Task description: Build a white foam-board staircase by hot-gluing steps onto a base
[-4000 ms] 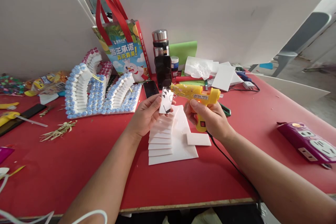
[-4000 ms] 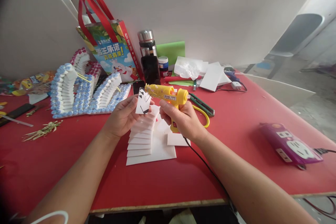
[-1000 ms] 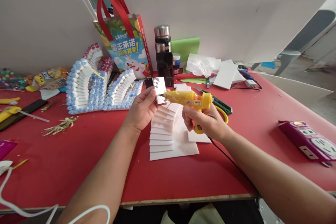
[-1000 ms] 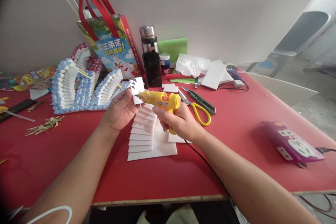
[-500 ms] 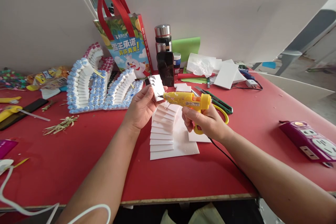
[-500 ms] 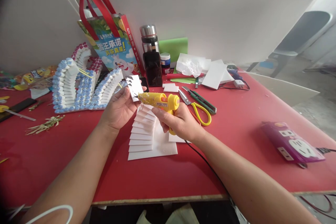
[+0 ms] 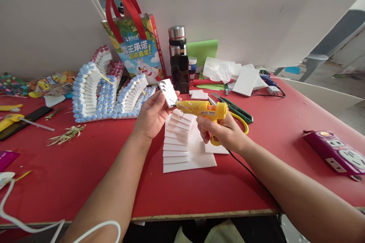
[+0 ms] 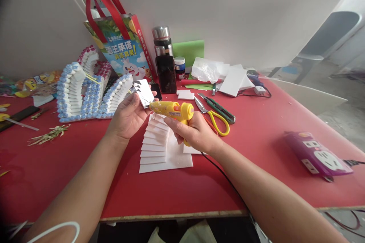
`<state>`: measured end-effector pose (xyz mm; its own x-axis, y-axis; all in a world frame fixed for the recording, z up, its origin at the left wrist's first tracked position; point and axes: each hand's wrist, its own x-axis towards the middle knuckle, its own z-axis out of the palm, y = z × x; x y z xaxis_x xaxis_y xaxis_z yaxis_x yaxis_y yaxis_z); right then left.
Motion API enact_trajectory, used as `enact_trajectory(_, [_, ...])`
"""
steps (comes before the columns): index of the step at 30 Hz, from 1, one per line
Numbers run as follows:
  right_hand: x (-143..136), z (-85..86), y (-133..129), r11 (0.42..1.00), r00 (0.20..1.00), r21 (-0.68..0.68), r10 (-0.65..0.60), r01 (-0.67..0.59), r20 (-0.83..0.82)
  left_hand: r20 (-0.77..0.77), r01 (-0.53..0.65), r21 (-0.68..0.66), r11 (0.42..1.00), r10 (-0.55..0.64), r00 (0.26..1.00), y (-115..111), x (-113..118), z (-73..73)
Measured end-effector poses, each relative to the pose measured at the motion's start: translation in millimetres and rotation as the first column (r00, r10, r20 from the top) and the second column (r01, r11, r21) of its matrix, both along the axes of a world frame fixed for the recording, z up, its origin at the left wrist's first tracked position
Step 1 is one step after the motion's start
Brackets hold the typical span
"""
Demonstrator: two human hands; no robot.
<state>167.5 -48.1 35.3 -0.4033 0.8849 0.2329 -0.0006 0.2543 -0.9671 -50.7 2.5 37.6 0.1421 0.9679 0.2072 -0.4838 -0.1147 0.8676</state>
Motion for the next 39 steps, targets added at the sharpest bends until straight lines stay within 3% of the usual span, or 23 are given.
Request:
enact_trajectory(10, [4.6,3.1,-0.4,0.992,0.996,-0.114,0.064,-0.057,0.057,-0.053,-0.060,0.050,0.997,0.063,0.997,3.4,-2.3,-3.1])
enact_trajectory(13, [6.5,7.2,-0.8,0.993,0.996,-0.086,0.073,-0.077,-0.050,-0.055,-0.021,0.017,1.000,0.022,0.998,2.6,-4.2,-3.8])
enact_trajectory(20, [6.4,11.1,2.5,0.998,0.958,-0.002,-0.054,0.056,-0.282,-0.135,0.170,-0.029,0.985,-0.173,0.976,-5.1,-5.1,-3.4])
enact_trajectory(27, [5.7,5.7,3.5,0.990,0.978,-0.005,-0.137,0.138,-0.154,-0.121,0.211,-0.032,0.977,-0.213,0.970,-6.8,-3.7,-2.3])
enact_trajectory(39, [4.0,7.4,2.8,0.986,0.969,-0.024,-0.165,0.163,-0.182,-0.141,0.226,-0.067,0.972,-0.233,0.962,-9.5,-1.1,-1.1])
